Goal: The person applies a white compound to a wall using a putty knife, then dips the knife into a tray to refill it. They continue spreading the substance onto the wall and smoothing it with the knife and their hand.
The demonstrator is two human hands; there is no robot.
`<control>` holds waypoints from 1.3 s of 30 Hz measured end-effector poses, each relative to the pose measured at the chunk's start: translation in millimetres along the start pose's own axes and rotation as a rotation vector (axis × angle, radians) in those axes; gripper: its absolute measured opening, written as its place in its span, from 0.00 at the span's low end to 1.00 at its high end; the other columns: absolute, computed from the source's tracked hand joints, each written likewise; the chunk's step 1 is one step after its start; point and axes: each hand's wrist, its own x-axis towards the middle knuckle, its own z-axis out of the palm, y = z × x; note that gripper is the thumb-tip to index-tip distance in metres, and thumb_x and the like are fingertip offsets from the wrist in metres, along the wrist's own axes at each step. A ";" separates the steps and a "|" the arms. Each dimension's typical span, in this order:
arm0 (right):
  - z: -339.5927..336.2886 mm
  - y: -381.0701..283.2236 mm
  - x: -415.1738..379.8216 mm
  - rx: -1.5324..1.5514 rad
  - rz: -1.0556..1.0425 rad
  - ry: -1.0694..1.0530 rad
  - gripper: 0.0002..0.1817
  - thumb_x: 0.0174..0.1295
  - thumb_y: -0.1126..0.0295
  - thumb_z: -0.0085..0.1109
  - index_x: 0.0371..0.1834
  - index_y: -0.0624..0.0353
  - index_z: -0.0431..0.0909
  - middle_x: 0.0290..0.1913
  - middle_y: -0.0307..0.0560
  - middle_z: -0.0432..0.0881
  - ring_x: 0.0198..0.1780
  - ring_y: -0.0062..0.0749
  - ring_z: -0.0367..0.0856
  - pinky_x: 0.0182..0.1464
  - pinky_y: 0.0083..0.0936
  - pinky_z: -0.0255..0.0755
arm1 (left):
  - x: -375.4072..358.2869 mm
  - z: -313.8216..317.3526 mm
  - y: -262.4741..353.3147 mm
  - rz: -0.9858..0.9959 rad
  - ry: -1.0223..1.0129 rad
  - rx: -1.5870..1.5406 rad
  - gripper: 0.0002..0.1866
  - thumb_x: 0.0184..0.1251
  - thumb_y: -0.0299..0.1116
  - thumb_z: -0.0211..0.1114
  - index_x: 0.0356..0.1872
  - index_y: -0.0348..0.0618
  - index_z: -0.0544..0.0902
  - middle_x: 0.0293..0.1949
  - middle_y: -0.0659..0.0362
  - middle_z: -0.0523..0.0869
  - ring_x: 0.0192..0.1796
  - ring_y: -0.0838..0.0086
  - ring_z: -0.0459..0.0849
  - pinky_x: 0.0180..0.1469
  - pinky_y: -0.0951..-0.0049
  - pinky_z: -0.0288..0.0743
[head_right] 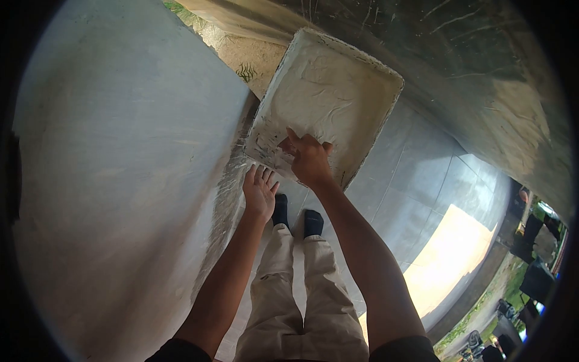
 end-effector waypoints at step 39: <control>-469.4 -410.8 -54.8 1.479 -0.346 0.217 0.17 0.66 0.83 0.43 0.58 0.61 0.64 0.42 0.49 0.81 0.41 0.31 0.83 0.41 0.29 0.79 | -449.0 281.6 327.3 1.893 -0.297 0.779 0.25 0.75 0.42 0.46 0.66 0.34 0.65 0.62 0.46 0.71 0.67 0.58 0.67 0.69 0.61 0.56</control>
